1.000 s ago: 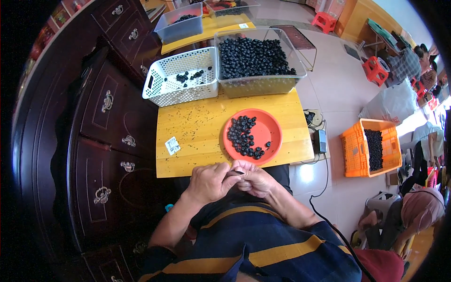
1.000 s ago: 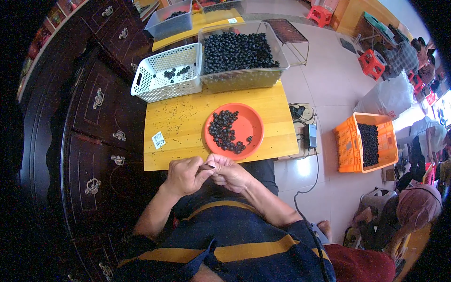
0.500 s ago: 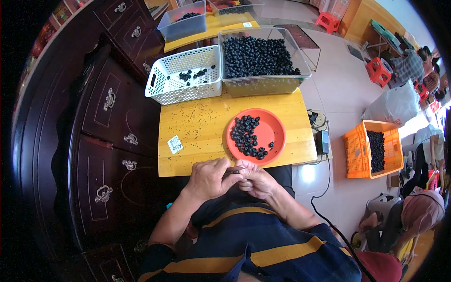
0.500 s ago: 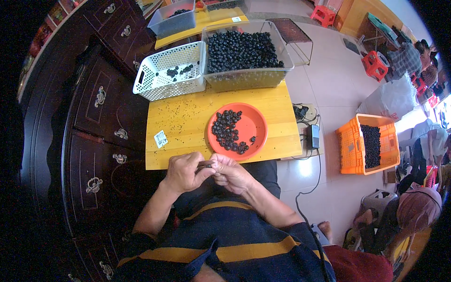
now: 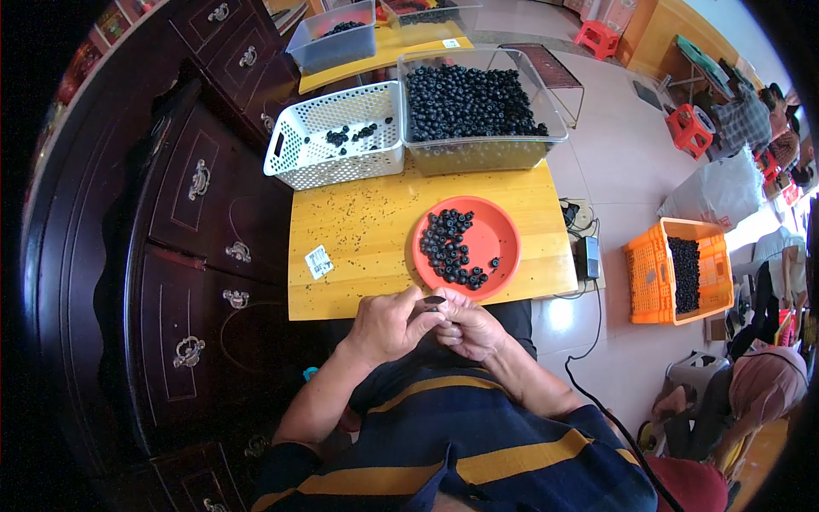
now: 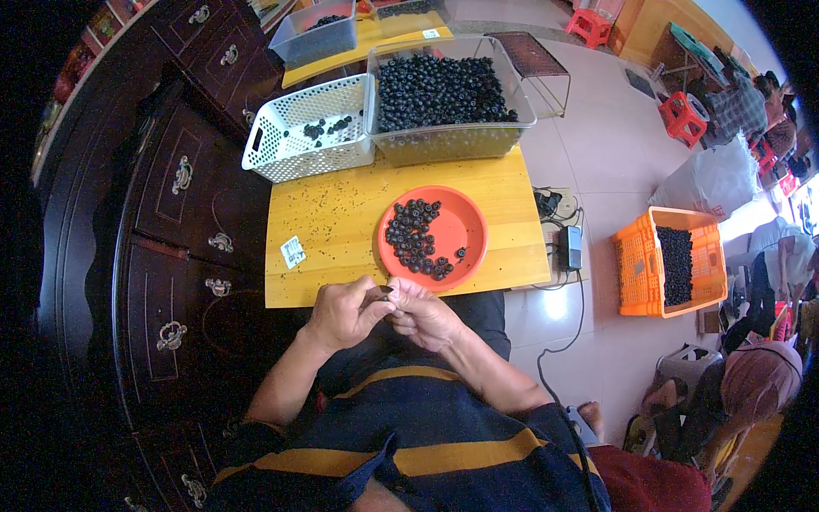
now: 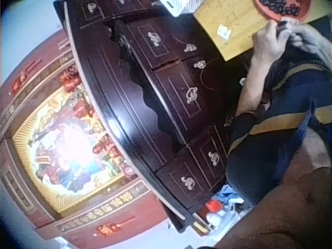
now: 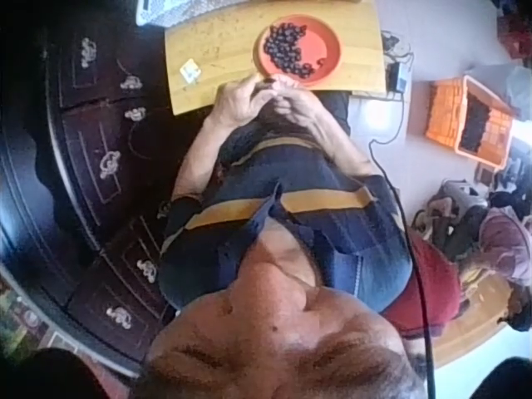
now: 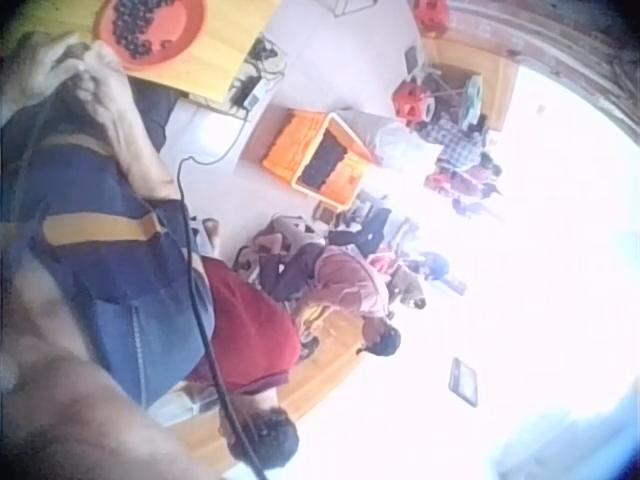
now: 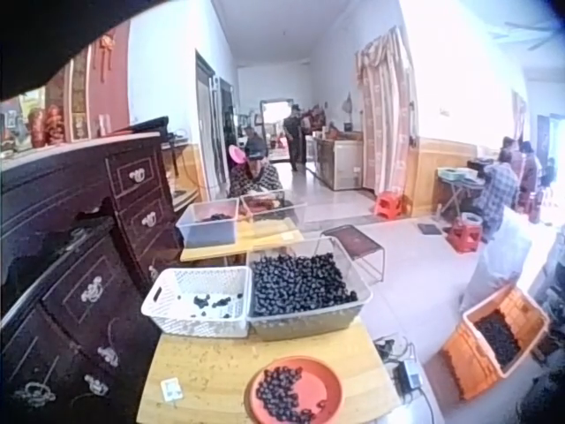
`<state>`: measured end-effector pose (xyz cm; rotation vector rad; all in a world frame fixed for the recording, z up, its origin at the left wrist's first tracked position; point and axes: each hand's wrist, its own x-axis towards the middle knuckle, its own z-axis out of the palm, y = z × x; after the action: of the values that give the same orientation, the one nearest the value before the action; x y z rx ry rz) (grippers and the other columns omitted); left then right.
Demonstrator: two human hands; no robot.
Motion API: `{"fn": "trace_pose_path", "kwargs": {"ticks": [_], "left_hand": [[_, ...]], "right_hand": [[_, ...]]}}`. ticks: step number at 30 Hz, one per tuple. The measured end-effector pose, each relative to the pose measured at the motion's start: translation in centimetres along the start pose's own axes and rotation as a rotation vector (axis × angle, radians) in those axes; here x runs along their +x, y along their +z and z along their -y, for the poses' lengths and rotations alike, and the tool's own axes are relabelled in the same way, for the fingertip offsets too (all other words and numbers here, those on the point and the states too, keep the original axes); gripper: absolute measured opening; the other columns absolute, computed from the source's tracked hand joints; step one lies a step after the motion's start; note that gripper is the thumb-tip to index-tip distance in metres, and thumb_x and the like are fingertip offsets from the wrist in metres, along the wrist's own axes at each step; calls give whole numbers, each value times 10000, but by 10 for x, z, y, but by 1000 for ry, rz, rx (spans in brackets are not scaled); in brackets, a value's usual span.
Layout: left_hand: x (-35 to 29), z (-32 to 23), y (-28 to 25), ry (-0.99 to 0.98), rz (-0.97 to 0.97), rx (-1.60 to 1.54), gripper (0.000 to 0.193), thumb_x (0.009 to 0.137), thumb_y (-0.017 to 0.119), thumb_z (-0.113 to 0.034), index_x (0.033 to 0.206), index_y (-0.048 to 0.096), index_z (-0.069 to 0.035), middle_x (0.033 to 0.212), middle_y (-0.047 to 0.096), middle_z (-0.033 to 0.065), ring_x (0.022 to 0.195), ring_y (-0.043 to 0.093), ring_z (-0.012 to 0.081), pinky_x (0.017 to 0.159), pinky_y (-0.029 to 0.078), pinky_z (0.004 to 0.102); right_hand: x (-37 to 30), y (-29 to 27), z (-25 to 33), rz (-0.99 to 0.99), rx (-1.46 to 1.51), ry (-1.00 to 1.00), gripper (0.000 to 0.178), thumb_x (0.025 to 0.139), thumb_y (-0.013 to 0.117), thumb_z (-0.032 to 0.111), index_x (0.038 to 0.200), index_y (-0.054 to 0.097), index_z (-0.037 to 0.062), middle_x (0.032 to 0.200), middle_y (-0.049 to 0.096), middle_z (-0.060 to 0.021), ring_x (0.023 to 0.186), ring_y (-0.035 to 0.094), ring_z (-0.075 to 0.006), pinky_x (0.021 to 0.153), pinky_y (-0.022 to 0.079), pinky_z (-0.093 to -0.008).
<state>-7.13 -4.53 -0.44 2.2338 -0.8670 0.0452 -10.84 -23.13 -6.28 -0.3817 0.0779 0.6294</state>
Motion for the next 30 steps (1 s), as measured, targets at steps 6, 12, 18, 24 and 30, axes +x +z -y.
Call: {"fn": "trace_pose_path", "kwargs": {"ticks": [6,12,18,24,30], "left_hand": [[0,-1,2,24,-41,29,416,943,675,-428,817,562,-48,663,637,146,611,666,361,526,504,425],[4,-5,-7,23,-48,60,405,920,691,-443,871,582,-56,670,650,152,617,677,355,542,528,432],[2,-1,-2,42,-59,63,422,937,681,-431,806,561,-48,659,635,141,589,668,335,522,507,410],[-2,7,3,2,15,60,406,953,659,-428,841,589,-44,698,670,148,638,686,356,554,528,436],[-2,4,3,-32,38,37,415,959,646,-438,833,601,-45,694,674,139,656,690,362,557,530,443]], "right_hand": [[0,-3,-2,3,19,-4,87,1000,631,196,1029,568,144,789,523,40,551,354,-18,470,273,-162],[-2,10,-1,-29,-6,-19,135,1010,625,238,945,557,141,765,496,56,553,347,-8,454,255,-157],[-2,6,-3,-20,-8,-27,123,1003,635,230,947,562,148,752,499,55,550,353,-13,453,245,-162],[-3,-3,-5,-64,18,-33,70,997,624,151,983,559,131,764,522,33,535,352,-29,465,256,-177],[-4,-2,-7,-90,-2,-61,48,998,614,137,995,566,129,744,518,32,526,347,-35,459,249,-183]]}}
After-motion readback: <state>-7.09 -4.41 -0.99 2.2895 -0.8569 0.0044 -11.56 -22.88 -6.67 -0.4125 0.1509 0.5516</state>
